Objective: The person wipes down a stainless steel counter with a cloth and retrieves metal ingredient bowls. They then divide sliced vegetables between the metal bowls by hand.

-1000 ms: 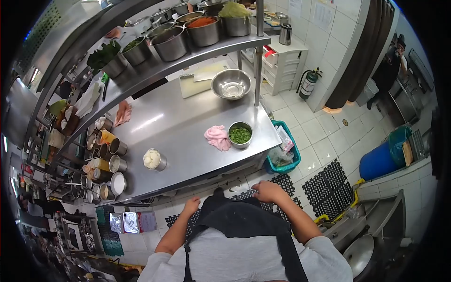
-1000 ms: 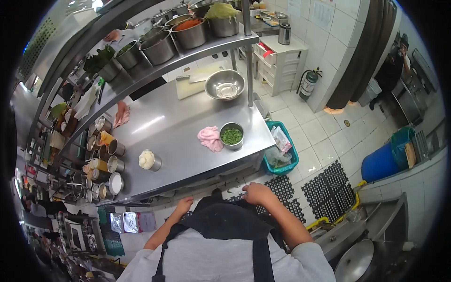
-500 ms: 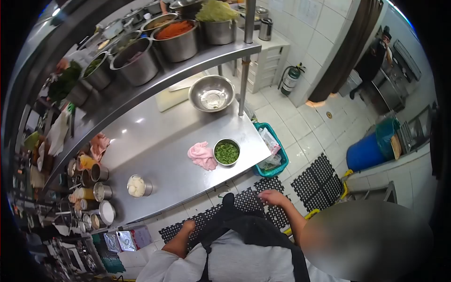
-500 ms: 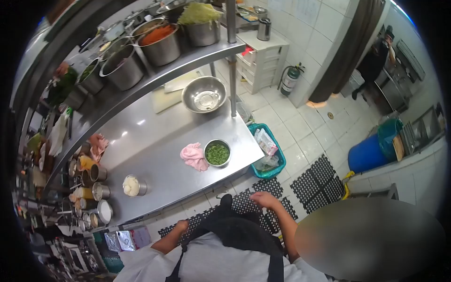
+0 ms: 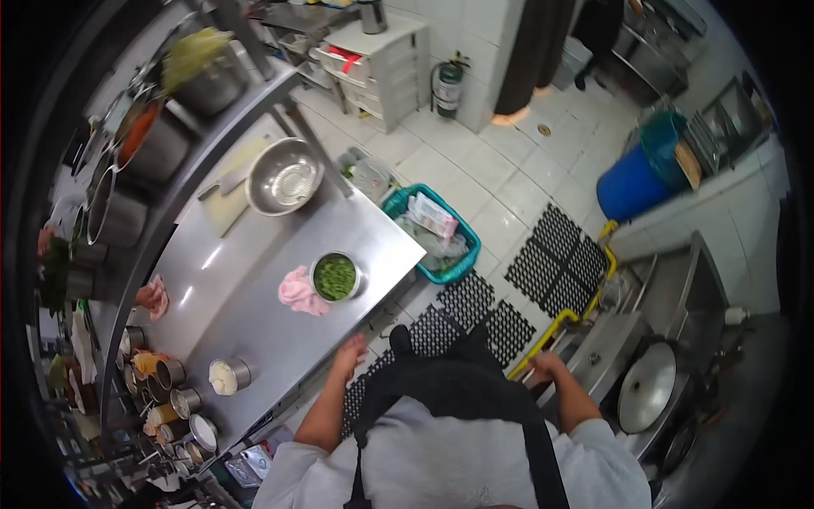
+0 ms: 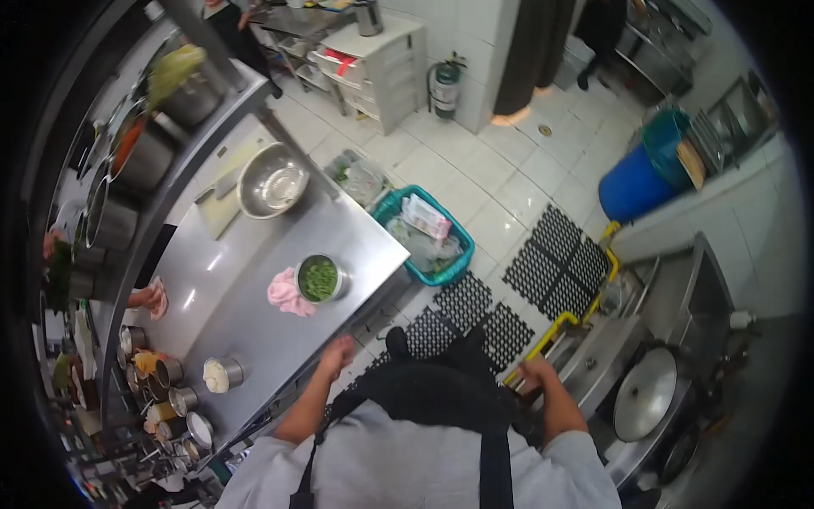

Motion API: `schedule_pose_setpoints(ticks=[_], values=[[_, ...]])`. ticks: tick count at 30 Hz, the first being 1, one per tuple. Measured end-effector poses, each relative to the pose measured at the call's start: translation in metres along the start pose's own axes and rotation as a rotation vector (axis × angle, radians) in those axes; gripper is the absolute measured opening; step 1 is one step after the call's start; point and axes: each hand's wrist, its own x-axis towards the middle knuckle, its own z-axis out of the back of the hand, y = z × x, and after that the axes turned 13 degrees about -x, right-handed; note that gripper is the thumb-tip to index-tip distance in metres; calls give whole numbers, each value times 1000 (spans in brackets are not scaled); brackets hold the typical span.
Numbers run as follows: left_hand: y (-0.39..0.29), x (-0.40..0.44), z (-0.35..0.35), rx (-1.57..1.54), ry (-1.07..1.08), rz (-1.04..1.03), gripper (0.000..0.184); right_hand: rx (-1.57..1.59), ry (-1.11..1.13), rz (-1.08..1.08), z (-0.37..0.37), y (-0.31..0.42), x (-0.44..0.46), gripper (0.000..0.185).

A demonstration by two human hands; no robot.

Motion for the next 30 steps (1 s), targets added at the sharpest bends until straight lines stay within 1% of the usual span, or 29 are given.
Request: schedule_pose_setpoints(ticks=[1, 2, 3, 4, 5, 6, 7, 8, 9, 10, 11, 12, 13, 14, 15, 16, 17, 19, 20, 22, 26, 27, 28, 30], values=[[-23, -12, -28, -137, 8, -14, 57, -481, 138, -50, 18, 10, 9, 27], [-37, -16, -48, -328, 29, -33, 54, -376, -16, -25, 14, -8, 25, 30], [-46, -19, -64, -508, 37, -40, 48, 94, -50, -444, 24, 29, 24, 32], [-50, -26, -74, -683, 46, -50, 44, -282, 35, -126, 45, 27, 43, 31], [-50, -29, -75, -658, 47, -50, 44, -631, 104, 192, 56, 17, 66, 30], [-51, -22, -78, -798, -12, -56, 42, -1109, 86, 399, 65, 15, 87, 28], [-56, -12, -88, -922, -60, -43, 41, -1202, 56, 395, 62, 0, 121, 26], [-66, -15, -100, -969, -131, -37, 43, -1238, -53, 486, 90, 38, 105, 25], [-58, 10, -66, -972, 262, 19, 47, -959, -347, 524, 73, 11, 147, 23], [-63, 21, -58, -1074, 420, 124, 49, -722, -350, 186, 85, 46, 148, 28], [-71, 41, -46, -956, 320, 191, 52, -634, -333, 271, 124, 89, 117, 37], [-77, 54, -54, -1013, 77, 183, 53, -475, -318, 246, 139, 101, 132, 43], [-83, 49, -73, -872, -107, 110, 53, -387, -371, 181, 146, 106, 154, 38], [-85, 49, -95, -723, -195, 91, 53, -421, -386, 16, 178, 141, 134, 38], [-90, 49, -110, -609, -251, 87, 52, -312, -327, -20, 210, 163, 102, 38], [-89, 54, -125, -529, -262, 104, 52, -163, -347, -108, 230, 180, 86, 39], [-95, 56, -141, -465, -263, 112, 52, -126, -358, -125, 240, 181, 97, 39], [-105, 63, -173, -371, -249, 127, 51, -218, -217, -125, 268, 174, 113, 38], [-110, 72, -188, -337, -234, 136, 51, -208, -227, -147, 282, 170, 113, 38], [-122, 95, -224, -269, -193, 164, 51, -286, -179, -178, 311, 163, 112, 37], [-166, 145, -292, -136, -104, 189, 50, -188, -314, -361, 353, 116, 123, 37], [-175, 157, -304, -116, -89, 187, 50, -235, -260, -389, 364, 105, 134, 39], [-187, 159, -323, -98, -71, 184, 50, -235, -258, -394, 375, 94, 153, 39], [-211, 171, -348, -70, -55, 174, 50, -330, -187, -306, 400, 84, 191, 41]])
